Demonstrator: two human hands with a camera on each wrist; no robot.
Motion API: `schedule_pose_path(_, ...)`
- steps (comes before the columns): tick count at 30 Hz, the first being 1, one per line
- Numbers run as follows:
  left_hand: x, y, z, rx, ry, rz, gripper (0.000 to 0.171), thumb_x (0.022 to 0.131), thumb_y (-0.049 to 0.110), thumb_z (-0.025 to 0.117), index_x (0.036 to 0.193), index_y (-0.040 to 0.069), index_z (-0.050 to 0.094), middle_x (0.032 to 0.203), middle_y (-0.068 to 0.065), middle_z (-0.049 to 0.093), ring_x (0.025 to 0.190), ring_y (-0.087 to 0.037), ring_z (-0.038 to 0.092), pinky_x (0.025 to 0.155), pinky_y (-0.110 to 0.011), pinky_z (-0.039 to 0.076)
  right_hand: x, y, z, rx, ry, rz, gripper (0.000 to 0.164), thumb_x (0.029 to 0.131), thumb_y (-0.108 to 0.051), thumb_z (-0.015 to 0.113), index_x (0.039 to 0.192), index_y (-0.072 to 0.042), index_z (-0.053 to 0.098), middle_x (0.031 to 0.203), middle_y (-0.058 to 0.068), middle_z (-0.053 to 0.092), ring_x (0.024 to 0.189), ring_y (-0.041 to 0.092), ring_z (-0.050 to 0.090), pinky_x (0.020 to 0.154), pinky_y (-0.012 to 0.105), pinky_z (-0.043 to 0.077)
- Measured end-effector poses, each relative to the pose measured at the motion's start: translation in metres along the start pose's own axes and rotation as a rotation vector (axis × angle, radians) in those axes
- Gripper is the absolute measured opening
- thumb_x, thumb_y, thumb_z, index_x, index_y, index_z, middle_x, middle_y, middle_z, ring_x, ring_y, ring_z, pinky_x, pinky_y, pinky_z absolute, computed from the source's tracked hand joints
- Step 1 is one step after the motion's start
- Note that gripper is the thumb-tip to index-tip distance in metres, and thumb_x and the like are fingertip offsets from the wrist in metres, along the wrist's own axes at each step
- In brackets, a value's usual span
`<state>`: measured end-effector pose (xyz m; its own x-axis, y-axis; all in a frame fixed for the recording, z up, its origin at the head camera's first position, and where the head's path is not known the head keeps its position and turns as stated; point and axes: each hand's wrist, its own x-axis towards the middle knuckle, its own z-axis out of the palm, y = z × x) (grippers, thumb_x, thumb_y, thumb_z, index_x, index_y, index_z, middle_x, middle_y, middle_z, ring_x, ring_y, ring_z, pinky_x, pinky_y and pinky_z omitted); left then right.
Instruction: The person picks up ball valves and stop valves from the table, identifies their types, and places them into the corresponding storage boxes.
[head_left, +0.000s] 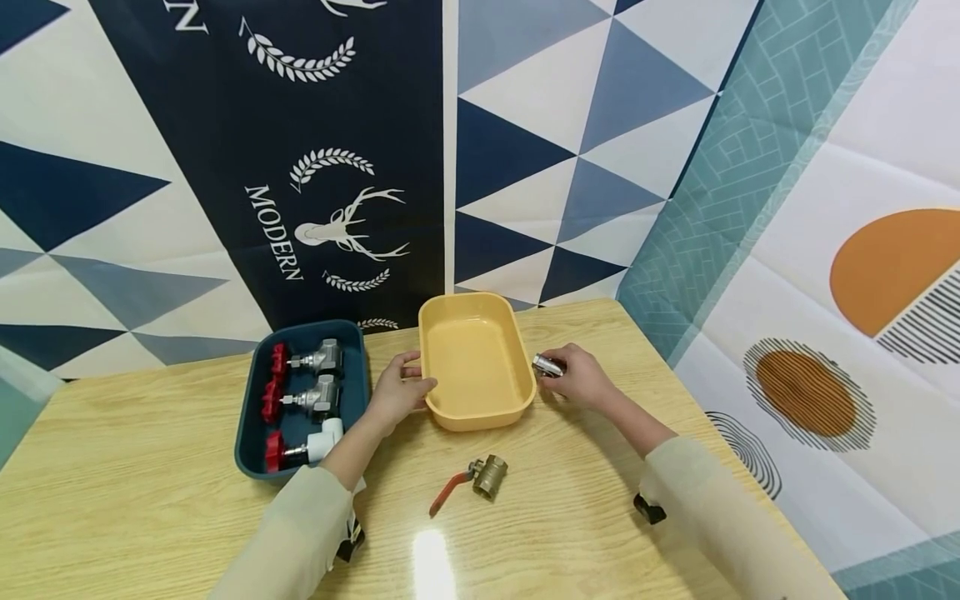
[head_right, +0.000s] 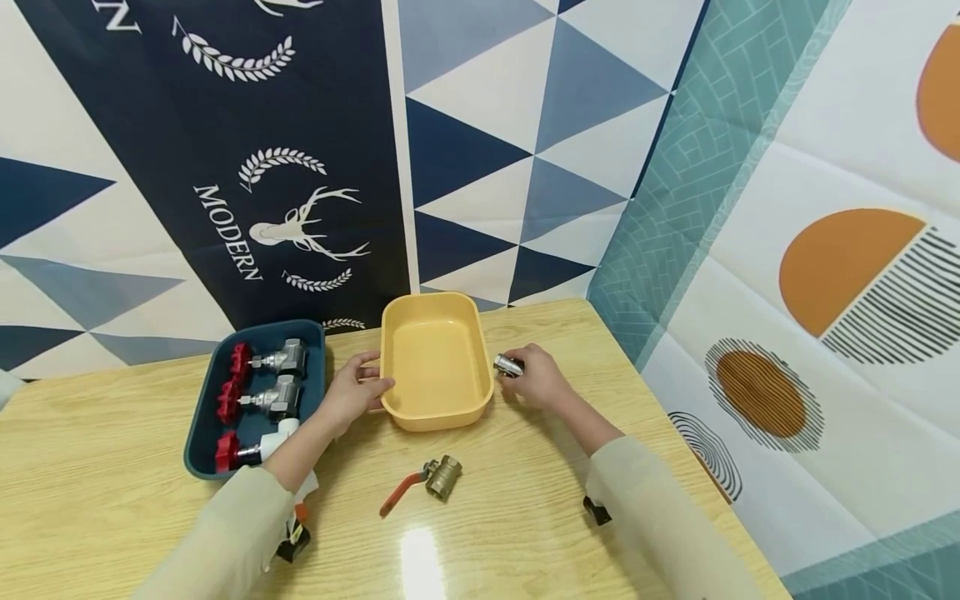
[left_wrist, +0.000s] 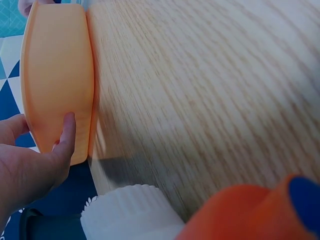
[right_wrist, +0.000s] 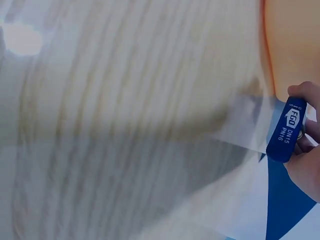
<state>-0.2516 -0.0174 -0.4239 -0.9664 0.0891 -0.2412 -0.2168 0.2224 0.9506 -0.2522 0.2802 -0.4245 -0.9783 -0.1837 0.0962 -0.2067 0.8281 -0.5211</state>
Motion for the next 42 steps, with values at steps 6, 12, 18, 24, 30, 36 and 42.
schedule_pose_path(6,0.000,0.002,-0.001,0.010,0.003,-0.011,0.058,0.089,0.008,0.062,0.140,0.011,0.036,0.121,-0.017,0.049,0.099,-0.027,0.060,0.071,-0.030,0.057,0.001,-0.004,-0.013,-0.007,-0.007,-0.015,0.039,0.080,-0.015,0.071,0.114,0.002,0.064,0.096,0.015,0.061,0.082,0.022,0.054,0.069,0.033,0.046)
schedule_pose_path(12,0.000,0.002,-0.001,0.017,0.000,-0.015,0.058,0.089,0.009,0.062,0.141,0.012,0.036,0.121,-0.017,0.049,0.098,-0.026,0.059,0.070,-0.029,0.056,0.006,-0.011,-0.024,-0.032,-0.009,-0.036,0.038,0.081,-0.017,0.070,0.114,0.000,0.064,0.096,0.014,0.062,0.082,0.021,0.054,0.069,0.033,0.046)
schedule_pose_path(18,0.000,-0.001,-0.001,0.011,-0.003,-0.009,0.058,0.089,0.008,0.062,0.141,0.012,0.036,0.121,-0.017,0.049,0.100,-0.027,0.060,0.071,-0.030,0.057,0.013,-0.022,-0.031,-0.041,-0.015,-0.064,0.035,0.080,-0.017,0.071,0.111,-0.002,0.066,0.094,0.013,0.061,0.080,0.021,0.054,0.067,0.032,0.046)
schedule_pose_path(24,0.000,-0.001,-0.001,0.004,-0.003,-0.007,0.058,0.089,0.008,0.062,0.141,0.011,0.036,0.120,-0.017,0.049,0.096,-0.026,0.060,0.070,-0.029,0.056,0.018,-0.032,-0.032,-0.052,-0.024,-0.093,0.034,0.080,-0.016,0.071,0.111,-0.002,0.066,0.092,0.011,0.062,0.079,0.020,0.052,0.066,0.031,0.044)
schedule_pose_path(30,-0.001,0.001,-0.002,-0.003,-0.010,-0.010,0.058,0.089,0.008,0.062,0.141,0.011,0.036,0.120,-0.018,0.049,0.094,-0.026,0.060,0.069,-0.028,0.056,0.024,-0.039,-0.032,-0.052,-0.040,-0.111,0.035,0.080,-0.015,0.071,0.111,-0.002,0.066,0.094,0.012,0.063,0.082,0.021,0.053,0.069,0.033,0.046)
schedule_pose_path(36,-0.001,0.002,-0.002,-0.012,-0.011,-0.011,0.057,0.089,0.007,0.062,0.140,0.012,0.036,0.120,-0.017,0.049,0.096,-0.026,0.060,0.069,-0.029,0.056,0.028,-0.047,-0.033,-0.064,-0.062,-0.132,0.034,0.080,-0.014,0.071,0.111,-0.002,0.066,0.095,0.010,0.063,0.082,0.020,0.053,0.070,0.033,0.046)
schedule_pose_path(42,-0.003,0.002,-0.002,-0.024,-0.013,-0.011,0.057,0.089,0.007,0.062,0.140,0.012,0.037,0.119,-0.017,0.049,0.095,-0.026,0.060,0.070,-0.030,0.056,0.033,-0.055,-0.034,-0.063,-0.075,-0.170,0.035,0.079,-0.013,0.071,0.112,-0.002,0.066,0.093,0.010,0.062,0.078,0.019,0.051,0.066,0.029,0.044)
